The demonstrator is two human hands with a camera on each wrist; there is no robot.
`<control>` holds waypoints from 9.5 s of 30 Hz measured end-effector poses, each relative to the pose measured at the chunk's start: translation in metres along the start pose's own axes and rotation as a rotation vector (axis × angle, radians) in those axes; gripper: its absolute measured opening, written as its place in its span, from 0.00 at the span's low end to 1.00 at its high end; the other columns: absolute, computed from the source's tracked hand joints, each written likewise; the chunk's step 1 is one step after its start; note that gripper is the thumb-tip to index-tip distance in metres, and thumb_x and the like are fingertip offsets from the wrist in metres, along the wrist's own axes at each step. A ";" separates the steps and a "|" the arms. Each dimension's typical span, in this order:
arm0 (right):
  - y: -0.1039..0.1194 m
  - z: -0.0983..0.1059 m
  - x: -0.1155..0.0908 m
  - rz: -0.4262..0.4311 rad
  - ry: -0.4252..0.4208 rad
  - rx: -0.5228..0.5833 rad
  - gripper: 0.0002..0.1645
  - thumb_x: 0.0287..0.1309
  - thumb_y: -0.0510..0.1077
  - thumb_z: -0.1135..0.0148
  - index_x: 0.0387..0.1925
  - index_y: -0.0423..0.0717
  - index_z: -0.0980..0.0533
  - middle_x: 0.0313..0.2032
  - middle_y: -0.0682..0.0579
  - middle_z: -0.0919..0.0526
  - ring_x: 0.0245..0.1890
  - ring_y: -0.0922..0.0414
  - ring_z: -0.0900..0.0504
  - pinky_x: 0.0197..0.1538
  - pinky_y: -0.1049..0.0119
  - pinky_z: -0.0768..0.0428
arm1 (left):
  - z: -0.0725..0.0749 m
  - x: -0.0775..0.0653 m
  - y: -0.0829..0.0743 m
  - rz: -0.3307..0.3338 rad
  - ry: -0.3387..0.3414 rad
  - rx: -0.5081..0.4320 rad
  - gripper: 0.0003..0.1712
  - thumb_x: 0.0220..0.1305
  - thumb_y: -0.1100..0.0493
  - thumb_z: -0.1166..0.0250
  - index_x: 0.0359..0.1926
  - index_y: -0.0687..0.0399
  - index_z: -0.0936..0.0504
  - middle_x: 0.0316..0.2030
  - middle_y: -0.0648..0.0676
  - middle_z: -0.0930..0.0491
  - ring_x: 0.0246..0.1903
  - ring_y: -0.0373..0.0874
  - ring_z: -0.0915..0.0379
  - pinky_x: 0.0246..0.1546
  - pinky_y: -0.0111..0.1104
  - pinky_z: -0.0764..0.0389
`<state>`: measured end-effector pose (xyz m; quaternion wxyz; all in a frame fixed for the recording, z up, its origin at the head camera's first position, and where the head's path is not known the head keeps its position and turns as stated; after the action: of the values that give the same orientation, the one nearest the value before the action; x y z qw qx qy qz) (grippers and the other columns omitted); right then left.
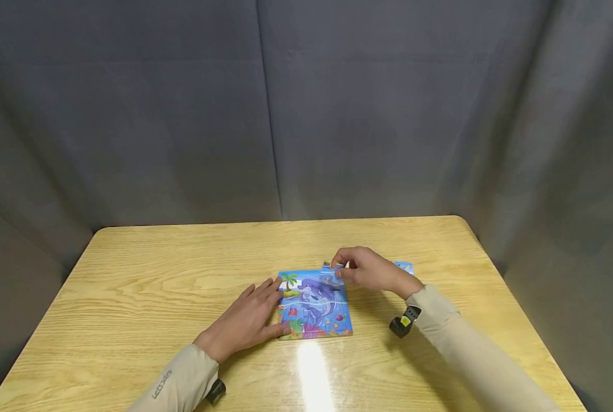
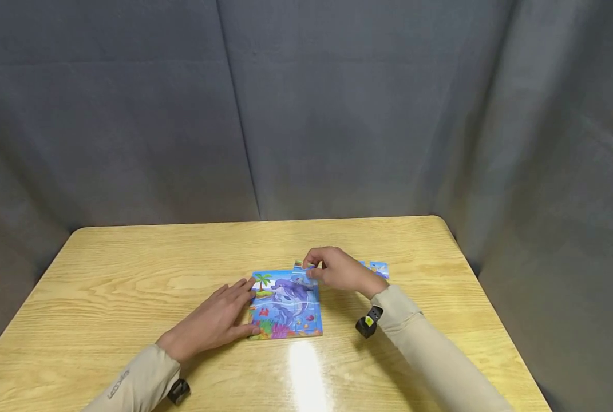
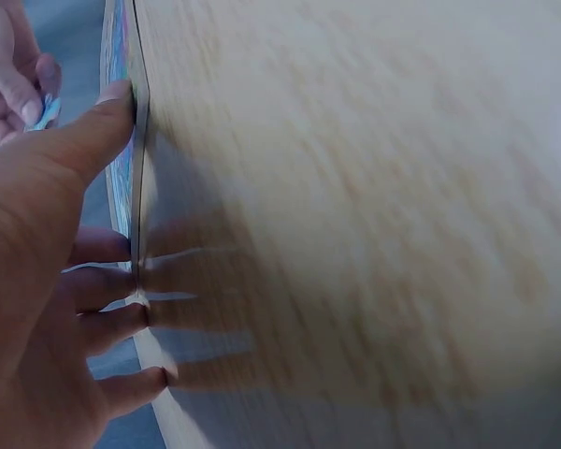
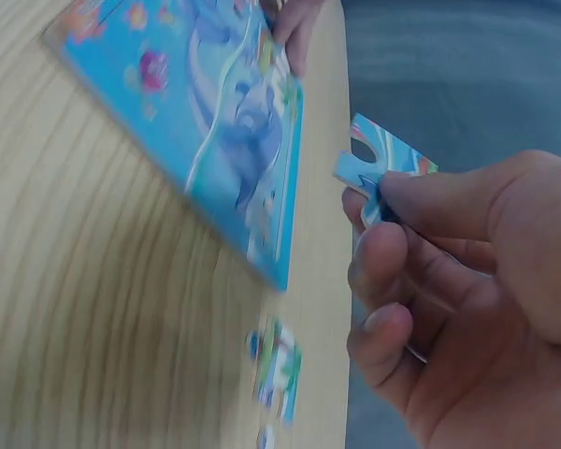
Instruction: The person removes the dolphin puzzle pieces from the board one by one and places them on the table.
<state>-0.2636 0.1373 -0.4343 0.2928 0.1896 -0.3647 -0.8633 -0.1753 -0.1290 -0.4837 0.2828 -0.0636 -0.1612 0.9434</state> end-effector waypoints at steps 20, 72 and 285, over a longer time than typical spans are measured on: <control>-0.042 0.007 -0.040 -0.096 0.012 -0.223 0.07 0.73 0.37 0.35 0.47 0.44 0.14 0.45 0.50 0.12 0.38 0.62 0.19 0.41 0.67 0.20 | 0.000 -0.001 -0.002 -0.015 -0.010 0.001 0.45 0.73 0.32 0.36 0.73 0.64 0.27 0.81 0.68 0.39 0.81 0.65 0.42 0.77 0.65 0.35; 0.015 -0.057 0.017 -0.103 0.118 -0.242 0.18 0.62 0.46 0.21 0.45 0.46 0.22 0.37 0.52 0.20 0.32 0.58 0.25 0.38 0.64 0.27 | 0.002 0.000 -0.002 -0.027 -0.015 0.015 0.46 0.73 0.33 0.36 0.74 0.65 0.29 0.81 0.68 0.39 0.81 0.66 0.40 0.77 0.65 0.34; -0.093 0.042 -0.105 -0.258 -0.205 -0.229 0.05 0.66 0.33 0.31 0.41 0.39 0.21 0.35 0.50 0.18 0.35 0.57 0.25 0.36 0.69 0.26 | -0.001 -0.002 -0.001 -0.025 -0.019 0.020 0.45 0.74 0.32 0.37 0.73 0.65 0.28 0.81 0.69 0.40 0.81 0.65 0.43 0.77 0.65 0.35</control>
<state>-0.2405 0.2792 -0.4636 0.1606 0.1112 -0.2646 -0.9444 -0.1727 -0.1293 -0.4845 0.2936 -0.0496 -0.1553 0.9419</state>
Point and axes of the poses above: each hand's wrist, its own x-axis towards the middle knuckle, its own z-axis out of the back of the hand, y = z × x, the point moved 4 cm from there along x, towards the middle knuckle
